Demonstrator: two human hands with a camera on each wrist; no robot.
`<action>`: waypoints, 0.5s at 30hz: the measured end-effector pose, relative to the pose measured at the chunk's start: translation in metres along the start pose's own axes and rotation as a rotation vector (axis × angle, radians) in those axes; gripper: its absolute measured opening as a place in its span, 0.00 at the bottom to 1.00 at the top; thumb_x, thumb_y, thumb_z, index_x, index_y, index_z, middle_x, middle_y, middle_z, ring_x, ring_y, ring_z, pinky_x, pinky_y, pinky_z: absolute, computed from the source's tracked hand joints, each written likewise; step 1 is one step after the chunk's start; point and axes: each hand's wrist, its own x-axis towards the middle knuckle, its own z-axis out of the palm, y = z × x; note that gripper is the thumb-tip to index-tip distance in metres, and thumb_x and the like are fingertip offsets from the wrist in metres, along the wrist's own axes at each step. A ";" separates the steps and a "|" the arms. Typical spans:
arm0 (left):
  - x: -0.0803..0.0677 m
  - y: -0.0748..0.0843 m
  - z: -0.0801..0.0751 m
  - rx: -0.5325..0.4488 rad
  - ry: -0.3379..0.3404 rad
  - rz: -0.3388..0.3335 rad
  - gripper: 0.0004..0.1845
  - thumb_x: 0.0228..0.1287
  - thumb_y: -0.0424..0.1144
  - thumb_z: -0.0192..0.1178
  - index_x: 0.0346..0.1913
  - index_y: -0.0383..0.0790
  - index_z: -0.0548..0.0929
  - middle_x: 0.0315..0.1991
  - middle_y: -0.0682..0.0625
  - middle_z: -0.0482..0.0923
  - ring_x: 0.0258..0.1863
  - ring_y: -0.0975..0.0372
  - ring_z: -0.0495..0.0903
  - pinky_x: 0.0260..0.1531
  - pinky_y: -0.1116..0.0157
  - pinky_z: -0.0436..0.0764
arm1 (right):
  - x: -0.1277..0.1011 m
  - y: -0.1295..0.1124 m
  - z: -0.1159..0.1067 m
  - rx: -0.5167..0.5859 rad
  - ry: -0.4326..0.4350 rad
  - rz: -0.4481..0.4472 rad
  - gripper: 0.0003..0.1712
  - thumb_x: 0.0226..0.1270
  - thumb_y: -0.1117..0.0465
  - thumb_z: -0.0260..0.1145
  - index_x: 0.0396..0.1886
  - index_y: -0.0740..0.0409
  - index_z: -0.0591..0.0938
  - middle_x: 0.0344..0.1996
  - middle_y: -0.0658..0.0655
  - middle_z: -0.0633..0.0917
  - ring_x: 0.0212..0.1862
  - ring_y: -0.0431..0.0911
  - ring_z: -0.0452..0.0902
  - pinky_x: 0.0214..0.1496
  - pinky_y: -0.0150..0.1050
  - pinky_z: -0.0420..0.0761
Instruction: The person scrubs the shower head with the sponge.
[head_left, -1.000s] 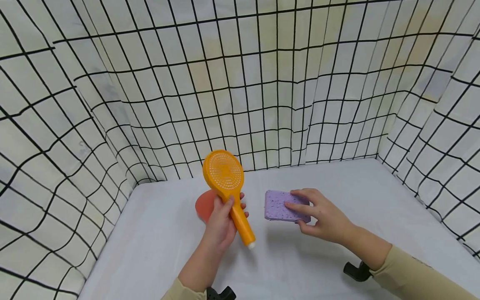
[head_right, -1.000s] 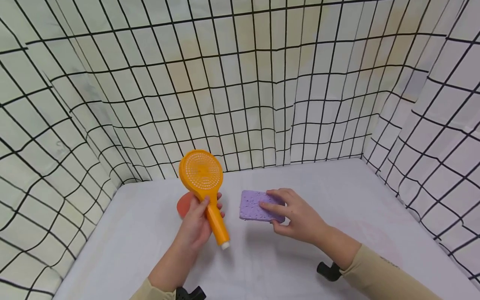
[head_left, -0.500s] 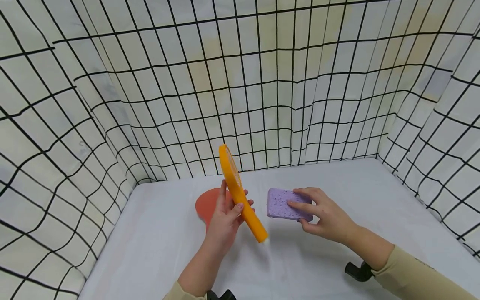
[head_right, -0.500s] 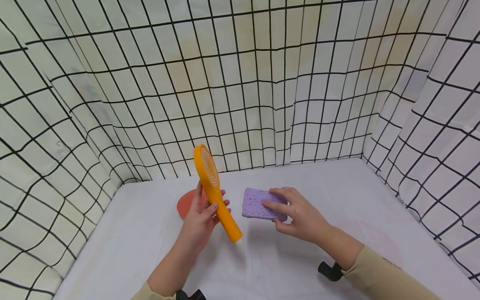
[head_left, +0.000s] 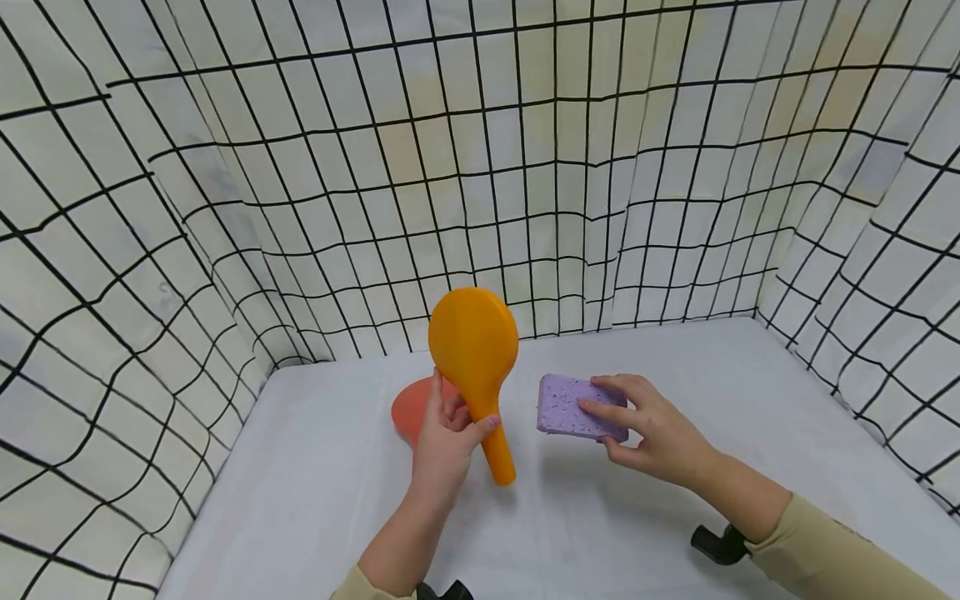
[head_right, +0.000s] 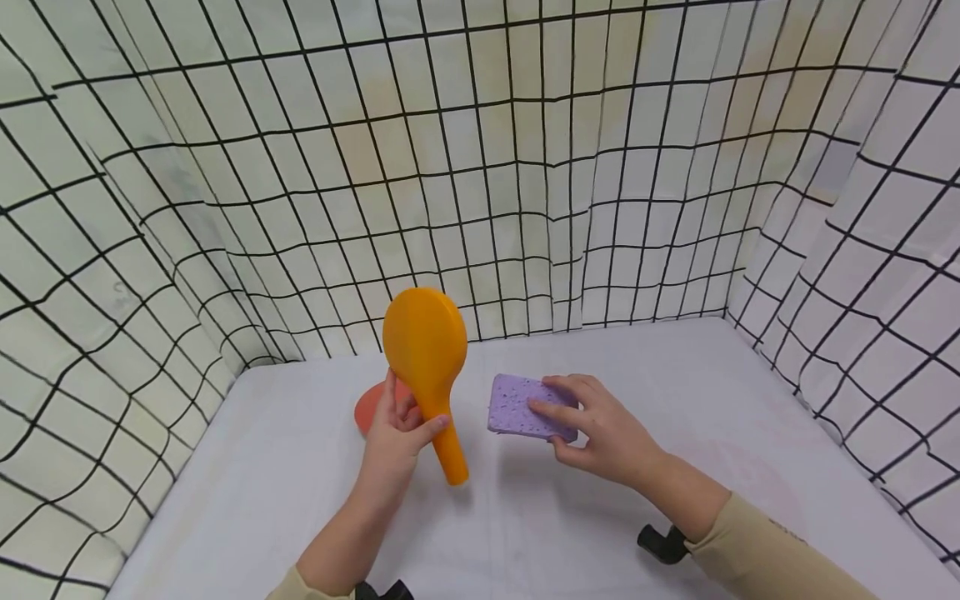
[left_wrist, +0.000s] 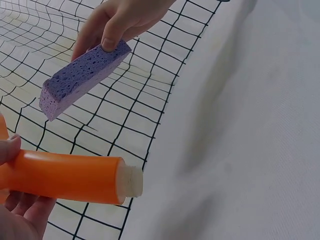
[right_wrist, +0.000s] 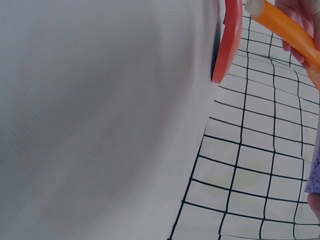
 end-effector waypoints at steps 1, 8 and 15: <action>0.000 0.000 0.000 0.013 0.006 0.000 0.60 0.51 0.41 0.76 0.77 0.74 0.44 0.63 0.56 0.75 0.57 0.61 0.79 0.57 0.60 0.78 | 0.000 0.000 0.000 -0.003 0.000 0.001 0.33 0.51 0.61 0.72 0.61 0.44 0.82 0.63 0.58 0.75 0.61 0.56 0.70 0.50 0.50 0.83; -0.001 0.002 0.001 0.102 0.043 -0.003 0.58 0.50 0.41 0.76 0.75 0.77 0.48 0.53 0.51 0.78 0.51 0.57 0.80 0.57 0.58 0.79 | -0.003 0.005 -0.001 -0.013 -0.010 0.051 0.36 0.48 0.62 0.74 0.62 0.44 0.82 0.63 0.57 0.75 0.61 0.55 0.70 0.51 0.52 0.83; 0.000 -0.004 0.003 0.034 0.012 -0.041 0.57 0.52 0.40 0.75 0.77 0.71 0.48 0.51 0.44 0.72 0.51 0.55 0.82 0.56 0.57 0.79 | -0.009 0.011 -0.003 -0.022 -0.023 0.106 0.36 0.49 0.63 0.74 0.63 0.45 0.81 0.64 0.59 0.74 0.62 0.56 0.70 0.51 0.51 0.83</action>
